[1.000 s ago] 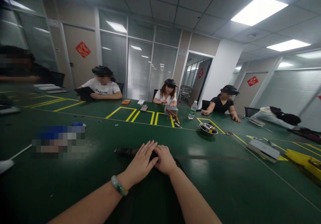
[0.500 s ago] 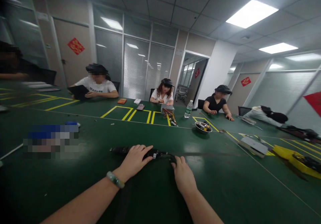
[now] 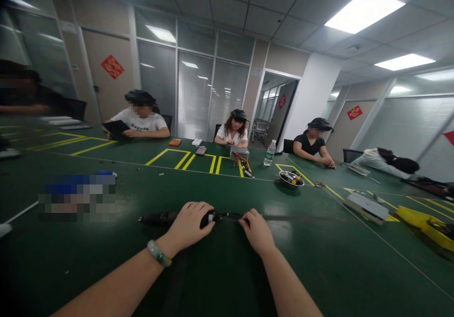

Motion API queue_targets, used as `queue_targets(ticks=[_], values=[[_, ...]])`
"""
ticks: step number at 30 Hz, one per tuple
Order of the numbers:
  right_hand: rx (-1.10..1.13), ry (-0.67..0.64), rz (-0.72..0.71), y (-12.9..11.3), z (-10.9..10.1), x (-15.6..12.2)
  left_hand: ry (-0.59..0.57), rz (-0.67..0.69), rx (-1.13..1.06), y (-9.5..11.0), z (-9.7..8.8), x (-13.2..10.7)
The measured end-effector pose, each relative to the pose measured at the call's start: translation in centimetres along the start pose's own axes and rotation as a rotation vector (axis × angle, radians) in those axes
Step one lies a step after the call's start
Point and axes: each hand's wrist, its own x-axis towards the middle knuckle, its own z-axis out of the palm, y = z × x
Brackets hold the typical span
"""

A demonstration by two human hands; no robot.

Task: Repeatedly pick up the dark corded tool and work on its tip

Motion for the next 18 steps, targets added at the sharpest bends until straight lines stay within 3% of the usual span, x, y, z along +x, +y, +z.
queue_targets(ticks=[3, 7, 13, 18], values=[[-0.076, 0.006, -0.037, -0.7, -0.5, -0.4, -0.023, 0.082, 0.002, 0.6, 0.9, 0.3], [-0.128, -0.004, -0.030, -2.4, -0.7, -0.7, -0.048, 0.068, 0.017, 1.0, 1.4, 0.5], [0.040, -0.091, 0.049, -3.6, -0.3, -1.3, -0.083, 0.118, -0.007, 1.0, 0.5, 0.5], [0.062, -0.063, 0.079, -4.0, -0.4, -1.5, -0.134, 0.134, -0.008, 1.2, -0.3, 0.4]])
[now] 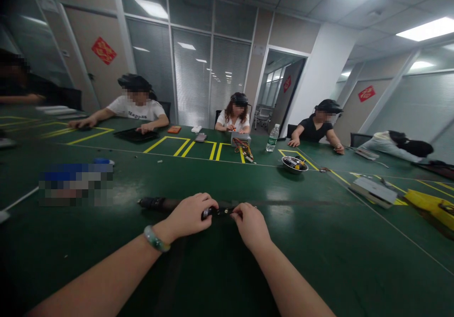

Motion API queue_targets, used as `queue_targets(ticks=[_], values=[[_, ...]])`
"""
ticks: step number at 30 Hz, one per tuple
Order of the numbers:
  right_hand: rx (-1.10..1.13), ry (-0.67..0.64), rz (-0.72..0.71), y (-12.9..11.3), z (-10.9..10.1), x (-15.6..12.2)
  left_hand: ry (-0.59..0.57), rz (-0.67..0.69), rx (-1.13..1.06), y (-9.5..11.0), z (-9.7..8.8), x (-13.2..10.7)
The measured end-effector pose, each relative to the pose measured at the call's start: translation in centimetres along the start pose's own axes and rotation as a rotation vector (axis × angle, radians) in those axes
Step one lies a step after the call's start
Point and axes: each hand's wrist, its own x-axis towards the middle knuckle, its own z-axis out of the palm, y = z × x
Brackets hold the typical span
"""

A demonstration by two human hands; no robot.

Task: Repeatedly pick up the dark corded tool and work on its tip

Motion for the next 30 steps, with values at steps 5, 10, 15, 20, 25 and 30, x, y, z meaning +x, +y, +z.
queue_targets(ticks=[5, 10, 15, 20, 25, 30], values=[[-0.039, 0.015, -0.048, -0.6, 0.6, 0.2, 0.038, -0.012, 0.075, 1.2, 0.8, 0.5], [-0.054, 0.060, -0.089, -0.4, 1.6, 0.3, 0.028, -0.025, 0.095, 1.5, 1.6, 0.8], [-0.065, 0.109, -0.127, -0.9, 1.5, 0.5, -0.016, -0.008, 0.089, 1.2, 1.0, 0.8], [0.014, 0.192, -0.101, -3.0, 0.7, 1.9, -0.009, -0.007, 0.096, 0.7, 0.5, 0.5], [0.074, 0.204, -0.107, -3.4, 1.6, 2.0, 0.027, -0.002, 0.088, -0.1, 0.1, -0.1], [0.057, 0.120, -0.122, -1.6, 2.1, 1.6, 0.035, -0.006, 0.062, -0.1, 0.0, -0.1]])
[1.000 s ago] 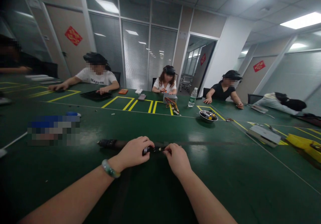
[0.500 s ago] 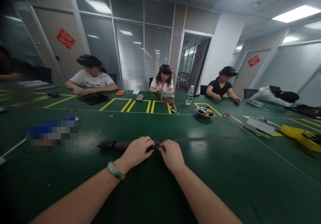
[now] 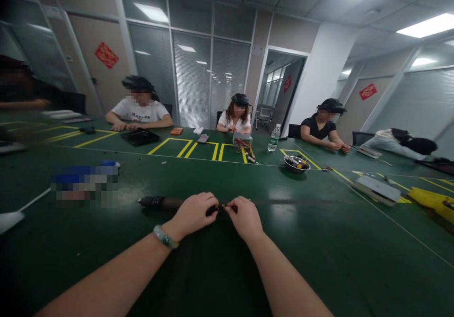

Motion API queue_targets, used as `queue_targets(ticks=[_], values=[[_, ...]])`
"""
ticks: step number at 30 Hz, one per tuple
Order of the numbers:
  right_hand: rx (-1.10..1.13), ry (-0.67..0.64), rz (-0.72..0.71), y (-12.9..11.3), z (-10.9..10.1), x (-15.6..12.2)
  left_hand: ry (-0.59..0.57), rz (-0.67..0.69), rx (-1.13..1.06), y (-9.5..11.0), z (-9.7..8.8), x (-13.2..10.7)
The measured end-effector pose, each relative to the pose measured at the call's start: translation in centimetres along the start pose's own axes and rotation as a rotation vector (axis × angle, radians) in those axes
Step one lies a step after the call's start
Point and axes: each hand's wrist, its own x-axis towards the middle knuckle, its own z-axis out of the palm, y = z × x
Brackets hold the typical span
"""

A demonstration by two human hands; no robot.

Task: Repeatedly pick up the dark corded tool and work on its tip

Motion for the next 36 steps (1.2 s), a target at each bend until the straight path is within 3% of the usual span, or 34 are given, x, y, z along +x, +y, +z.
queue_targets(ticks=[10, 36], values=[[0.015, -0.081, -0.081, 0.1, 0.1, 0.4, -0.016, -0.017, -0.019, -0.1, 0.0, 0.0], [-0.131, -0.050, -0.224, 0.3, 1.0, 0.8, -0.025, 0.031, -0.056, -0.5, 0.7, 0.0]])
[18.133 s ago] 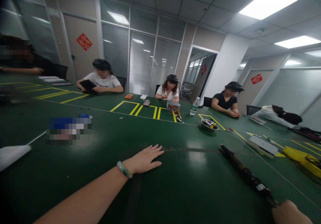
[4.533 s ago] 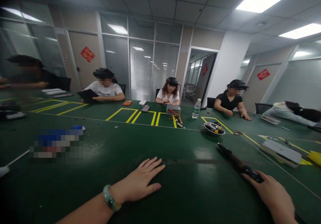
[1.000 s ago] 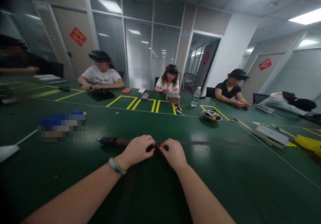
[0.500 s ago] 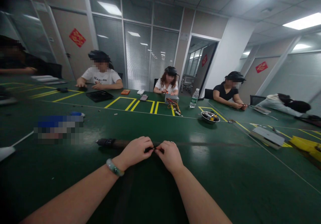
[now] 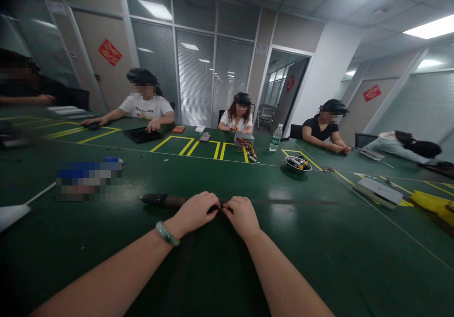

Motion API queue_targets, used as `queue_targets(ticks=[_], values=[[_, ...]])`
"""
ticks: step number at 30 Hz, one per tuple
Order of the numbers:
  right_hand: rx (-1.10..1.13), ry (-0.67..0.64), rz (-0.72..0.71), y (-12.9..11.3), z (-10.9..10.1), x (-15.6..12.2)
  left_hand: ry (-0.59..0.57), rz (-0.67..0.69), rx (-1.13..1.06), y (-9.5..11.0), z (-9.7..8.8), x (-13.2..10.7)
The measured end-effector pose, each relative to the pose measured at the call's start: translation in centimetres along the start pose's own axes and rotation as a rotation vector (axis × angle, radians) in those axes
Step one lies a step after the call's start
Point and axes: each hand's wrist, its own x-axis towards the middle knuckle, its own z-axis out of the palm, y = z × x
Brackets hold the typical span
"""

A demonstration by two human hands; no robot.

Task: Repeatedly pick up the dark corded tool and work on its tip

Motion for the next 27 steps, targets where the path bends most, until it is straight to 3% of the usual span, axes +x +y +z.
queue_targets(ticks=[13, 19, 27], values=[[-0.162, -0.062, -0.226, 1.5, 0.0, 1.0, 0.013, 0.008, 0.053, 0.2, 0.0, 0.0], [-0.086, -0.081, -0.176, 2.1, 1.5, 0.9, 0.030, -0.030, 0.075, 0.2, 0.5, 0.1], [-0.239, -0.203, -0.118, 1.0, 0.8, 1.3, 0.122, -0.020, -0.002, 0.4, 0.1, -0.1]])
